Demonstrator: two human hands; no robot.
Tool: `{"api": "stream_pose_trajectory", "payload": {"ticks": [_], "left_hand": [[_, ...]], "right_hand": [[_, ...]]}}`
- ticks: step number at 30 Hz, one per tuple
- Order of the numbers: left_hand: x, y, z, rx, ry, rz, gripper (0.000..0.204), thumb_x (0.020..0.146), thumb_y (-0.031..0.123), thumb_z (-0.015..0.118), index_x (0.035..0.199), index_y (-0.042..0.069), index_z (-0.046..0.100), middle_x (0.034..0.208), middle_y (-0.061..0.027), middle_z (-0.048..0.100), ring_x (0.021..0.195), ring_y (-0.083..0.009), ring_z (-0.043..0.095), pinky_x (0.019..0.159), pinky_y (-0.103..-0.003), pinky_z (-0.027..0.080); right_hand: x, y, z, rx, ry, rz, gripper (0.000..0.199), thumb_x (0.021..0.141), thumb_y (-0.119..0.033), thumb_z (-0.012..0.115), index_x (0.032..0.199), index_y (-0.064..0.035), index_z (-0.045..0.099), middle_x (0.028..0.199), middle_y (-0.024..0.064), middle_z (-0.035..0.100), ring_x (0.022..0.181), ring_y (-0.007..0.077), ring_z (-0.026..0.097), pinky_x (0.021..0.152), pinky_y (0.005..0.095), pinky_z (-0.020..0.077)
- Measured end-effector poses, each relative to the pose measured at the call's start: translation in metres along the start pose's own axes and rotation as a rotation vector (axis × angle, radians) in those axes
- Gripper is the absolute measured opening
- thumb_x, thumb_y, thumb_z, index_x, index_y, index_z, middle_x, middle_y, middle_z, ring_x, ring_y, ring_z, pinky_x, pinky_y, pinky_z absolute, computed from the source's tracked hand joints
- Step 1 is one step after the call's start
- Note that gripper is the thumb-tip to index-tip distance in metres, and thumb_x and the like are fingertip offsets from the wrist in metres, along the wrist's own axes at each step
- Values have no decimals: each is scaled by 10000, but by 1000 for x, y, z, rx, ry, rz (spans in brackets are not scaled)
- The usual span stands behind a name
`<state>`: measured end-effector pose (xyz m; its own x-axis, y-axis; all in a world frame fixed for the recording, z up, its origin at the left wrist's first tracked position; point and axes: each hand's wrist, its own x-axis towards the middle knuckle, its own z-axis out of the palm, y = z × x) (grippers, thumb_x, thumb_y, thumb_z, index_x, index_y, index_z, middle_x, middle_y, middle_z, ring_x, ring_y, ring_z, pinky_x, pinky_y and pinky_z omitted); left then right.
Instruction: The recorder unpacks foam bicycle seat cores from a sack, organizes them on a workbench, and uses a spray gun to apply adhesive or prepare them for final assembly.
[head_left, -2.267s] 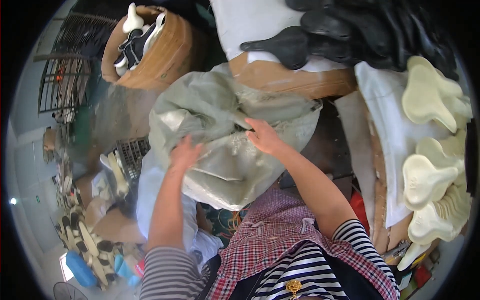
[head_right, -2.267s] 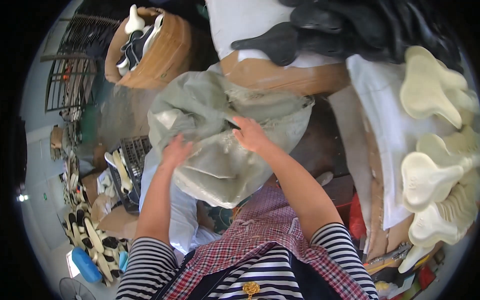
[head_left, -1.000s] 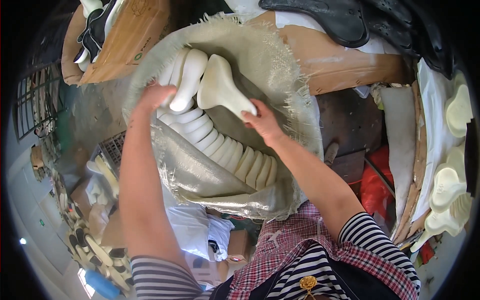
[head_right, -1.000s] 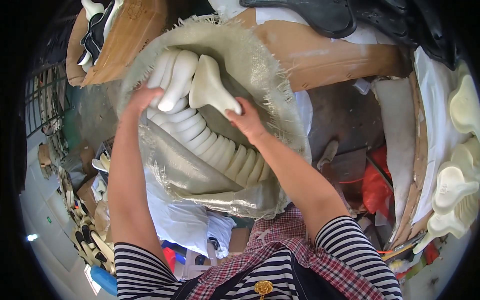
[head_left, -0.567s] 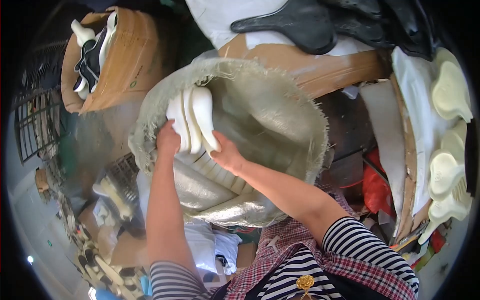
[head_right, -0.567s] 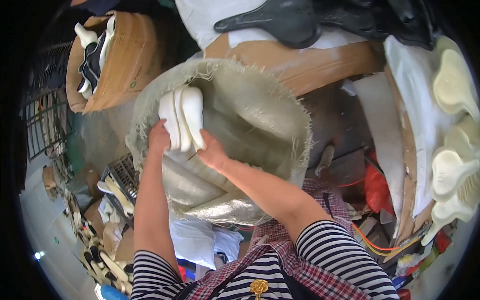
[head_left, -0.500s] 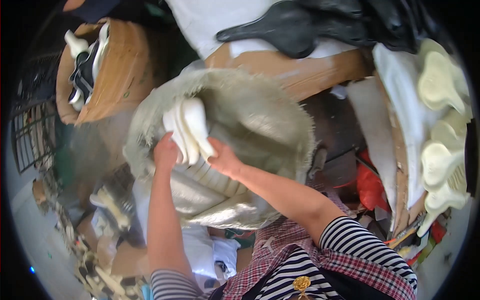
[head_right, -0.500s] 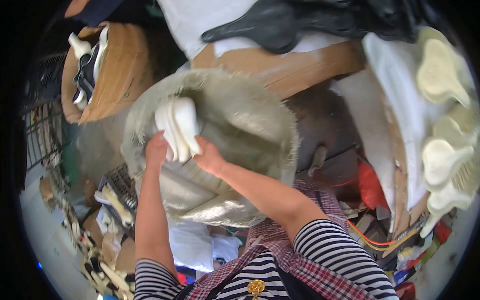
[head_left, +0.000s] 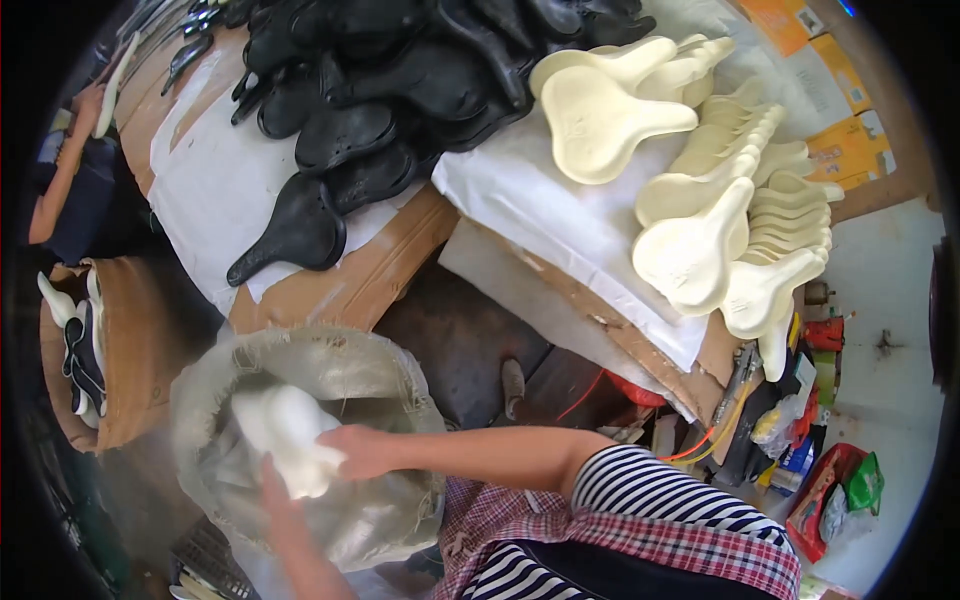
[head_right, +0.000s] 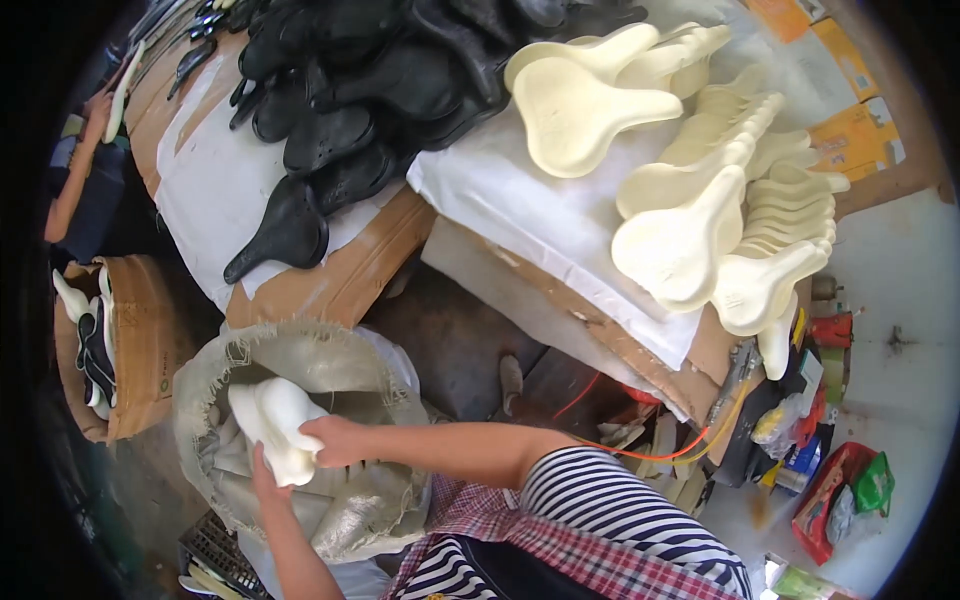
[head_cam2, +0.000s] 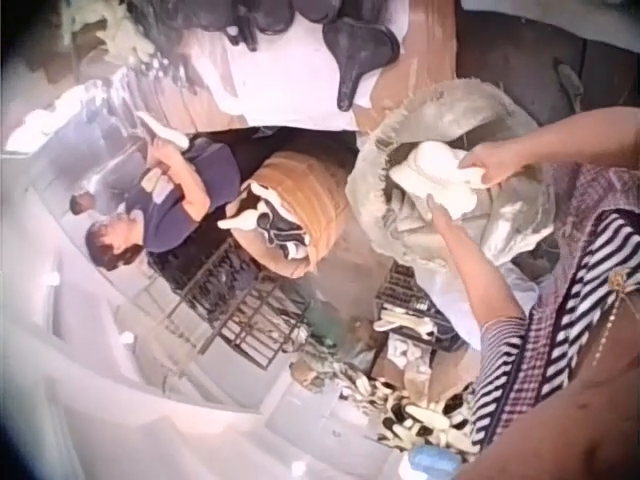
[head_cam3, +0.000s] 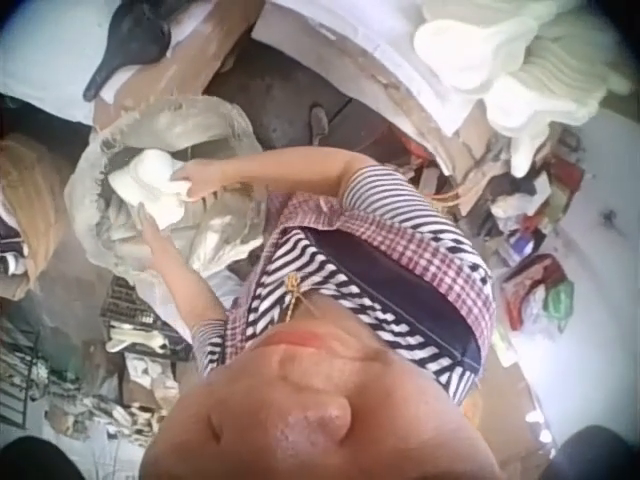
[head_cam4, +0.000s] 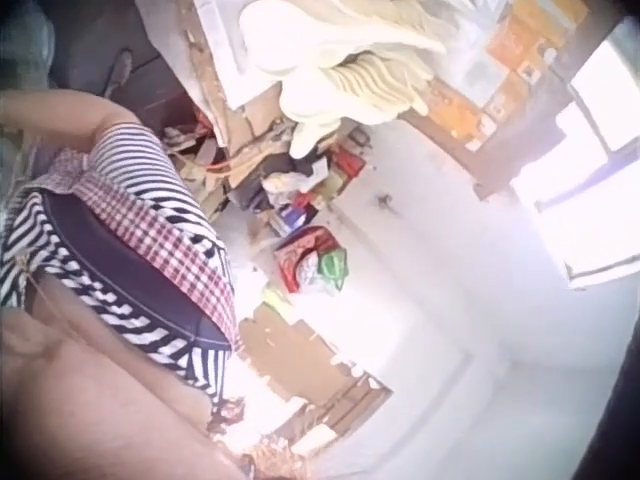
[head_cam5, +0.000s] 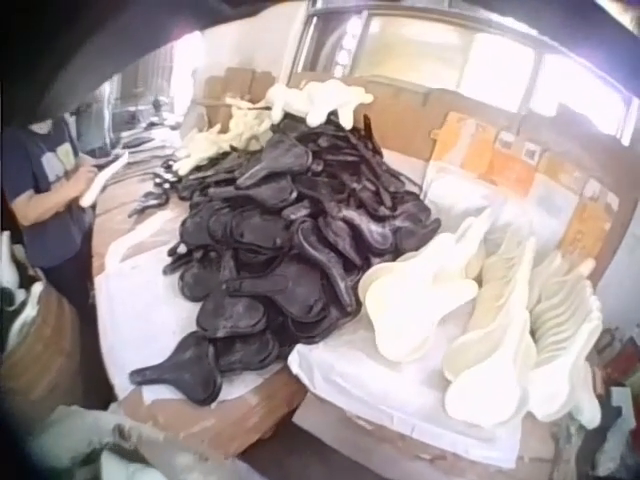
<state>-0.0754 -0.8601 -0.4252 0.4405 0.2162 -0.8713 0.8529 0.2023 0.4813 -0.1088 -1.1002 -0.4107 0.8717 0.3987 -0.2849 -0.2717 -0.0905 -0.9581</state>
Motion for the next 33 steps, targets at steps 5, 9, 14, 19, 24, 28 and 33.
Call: {"api": "stream_pose_trajectory", "payload": {"ticks": [5,9,14,19,24,28,33], "left_hand": [[-154,-45,103,-443,-77,209,485,874,262,517,1294,46,409,1193,-147,509,1093,-271,513,915,-401,456],[-203,-36,182,-497,-529,255,583,842,470,477,1303,116,431,1265,-61,520,1139,-244,517,949,-408,427],[-311,-7,363,-640,-835,-106,542,861,487,472,1207,71,498,1148,-127,586,1016,-262,580,810,-391,498],[-264,-18,507,178,-1109,-334,563,800,603,524,916,59,608,786,-117,660,637,-236,616,494,-293,437],[-256,22,547,983,-538,356,622,701,612,645,902,25,602,790,-136,648,676,-242,617,581,-340,485],[-306,33,556,1443,168,1438,595,610,468,782,973,43,577,1024,-131,563,1015,-322,521,794,-420,447],[-294,59,563,1437,-35,2007,938,537,435,814,1303,108,383,1392,-137,286,1249,-368,316,962,-521,328]], "right_hand": [[-97,-131,-115,-211,-120,-18,511,650,-100,592,1144,18,532,1016,234,580,989,364,563,871,407,445],[-184,-232,-193,-468,-5,-208,505,635,-106,595,1126,7,568,946,245,598,902,384,589,814,412,470],[-308,-303,-315,-942,422,-280,494,633,-42,570,1128,-33,585,979,209,610,829,346,593,759,383,484],[-396,-334,-425,-958,1131,-180,344,749,-84,587,1091,-88,622,696,-19,524,579,67,426,519,233,376],[-550,-351,-432,-766,1292,-282,311,769,-136,550,1063,-83,636,710,-44,558,572,28,450,482,187,346],[-614,-319,-442,-423,986,-172,319,740,-175,557,1027,-73,651,716,-37,585,577,23,486,465,182,364],[-542,-214,-477,-277,625,351,340,729,-133,562,1059,-79,624,854,9,595,714,71,551,548,238,455]]}}
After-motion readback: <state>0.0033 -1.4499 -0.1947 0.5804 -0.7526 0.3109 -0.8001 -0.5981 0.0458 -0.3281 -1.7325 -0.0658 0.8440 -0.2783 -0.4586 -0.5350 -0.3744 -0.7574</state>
